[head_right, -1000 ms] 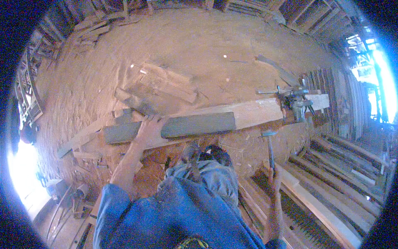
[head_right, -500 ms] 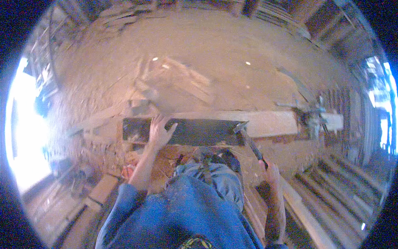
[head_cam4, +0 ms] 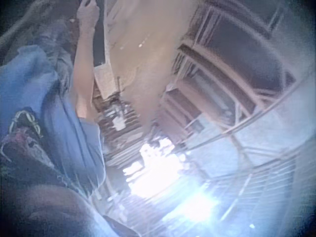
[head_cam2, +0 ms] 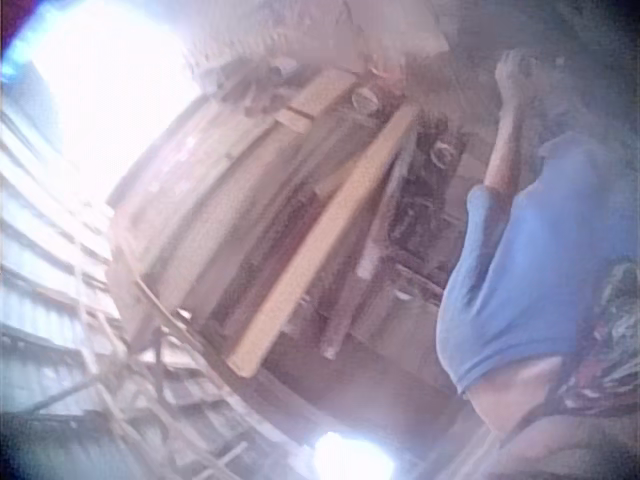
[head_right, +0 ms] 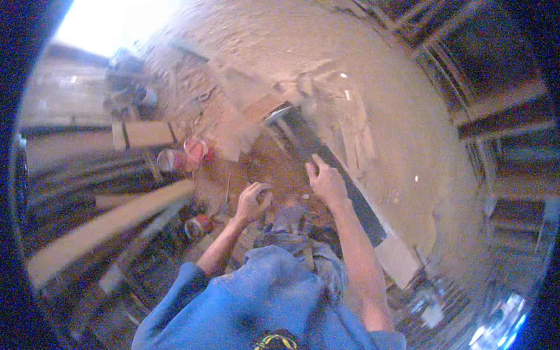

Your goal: The person uses a circular saw to cut a wooden plank into smaller pieces. They then use a sander to smooth the edges of the cut pieces. The person handles the wood and tools with both hands, adjusting the wood's position as needed.

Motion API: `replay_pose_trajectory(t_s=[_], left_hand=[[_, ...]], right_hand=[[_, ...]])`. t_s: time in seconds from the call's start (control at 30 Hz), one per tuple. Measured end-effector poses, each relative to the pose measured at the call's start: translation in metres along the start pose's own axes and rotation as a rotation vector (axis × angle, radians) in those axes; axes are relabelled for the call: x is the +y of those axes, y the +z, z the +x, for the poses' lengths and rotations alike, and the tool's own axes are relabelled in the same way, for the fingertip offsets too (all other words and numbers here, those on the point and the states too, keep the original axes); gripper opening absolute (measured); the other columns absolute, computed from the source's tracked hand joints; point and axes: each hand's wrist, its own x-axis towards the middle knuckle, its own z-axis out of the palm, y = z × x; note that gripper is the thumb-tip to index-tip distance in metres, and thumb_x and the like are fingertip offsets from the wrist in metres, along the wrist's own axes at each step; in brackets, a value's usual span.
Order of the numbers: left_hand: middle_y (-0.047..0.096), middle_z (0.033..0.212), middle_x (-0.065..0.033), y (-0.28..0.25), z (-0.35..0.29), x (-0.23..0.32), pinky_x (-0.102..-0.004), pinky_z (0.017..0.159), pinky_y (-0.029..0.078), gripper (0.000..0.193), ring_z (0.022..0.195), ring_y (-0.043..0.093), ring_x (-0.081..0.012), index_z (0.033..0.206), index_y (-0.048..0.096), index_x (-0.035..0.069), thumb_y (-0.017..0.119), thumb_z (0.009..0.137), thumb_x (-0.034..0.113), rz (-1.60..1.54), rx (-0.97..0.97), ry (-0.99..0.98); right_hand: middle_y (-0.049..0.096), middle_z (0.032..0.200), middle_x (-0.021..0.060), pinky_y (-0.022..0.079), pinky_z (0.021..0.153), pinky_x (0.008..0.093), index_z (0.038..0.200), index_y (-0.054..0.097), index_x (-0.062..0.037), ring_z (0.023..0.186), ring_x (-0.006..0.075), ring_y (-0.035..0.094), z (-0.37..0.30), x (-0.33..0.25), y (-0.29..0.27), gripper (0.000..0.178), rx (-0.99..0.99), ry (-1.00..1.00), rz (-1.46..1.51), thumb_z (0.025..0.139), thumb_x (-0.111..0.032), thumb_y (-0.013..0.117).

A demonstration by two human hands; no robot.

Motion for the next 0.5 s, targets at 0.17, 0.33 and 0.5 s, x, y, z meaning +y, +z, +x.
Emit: replay_pose_trajectory(t_s=[0.17, 0.33, 0.5], left_hand=[[0.074, 0.106, -0.0155, 0.021, -0.113, -0.078, -0.0378, 0.089, 0.055, 0.03, 0.098, 0.072, -0.0279, 0.112, 0.072, 0.003, 0.072, 0.089, 0.023, -0.163, 0.277, -0.701], [0.075, 0.108, -0.0186, 0.084, -0.346, -0.156, -0.0396, 0.09, 0.055, 0.041, 0.101, 0.072, -0.0301, 0.112, 0.072, -0.001, 0.075, 0.084, 0.028, -0.068, 0.66, -1.285], [0.076, 0.107, -0.0199, 0.198, -0.527, -0.082, -0.0411, 0.09, 0.056, 0.043, 0.101, 0.073, -0.0303, 0.11, 0.073, -0.002, 0.077, 0.082, 0.03, -0.054, 0.684, -1.429]], right_hand=[[0.068, 0.117, 0.0321, 0.053, 0.097, 0.0484, 0.141, 0.06, -0.0079, 0.112, 0.0451, 0.066, -0.014, 0.044, -0.001, 0.055, 0.031, -0.17, 0.053, 0.102, -0.046, 0.054], [0.061, 0.138, 0.0266, 0.042, 0.111, 0.0414, 0.143, 0.055, 0.0017, 0.132, 0.0374, 0.056, -0.101, 0.109, -0.033, 0.056, -0.141, -0.056, -0.061, 0.105, -0.04, 0.054], [0.067, 0.102, 0.0143, 0.053, 0.082, 0.0353, 0.144, 0.053, 0.0004, 0.093, 0.0226, 0.066, -0.192, 0.245, -0.033, 0.053, -0.059, -0.134, -0.024, 0.106, -0.036, 0.055]])
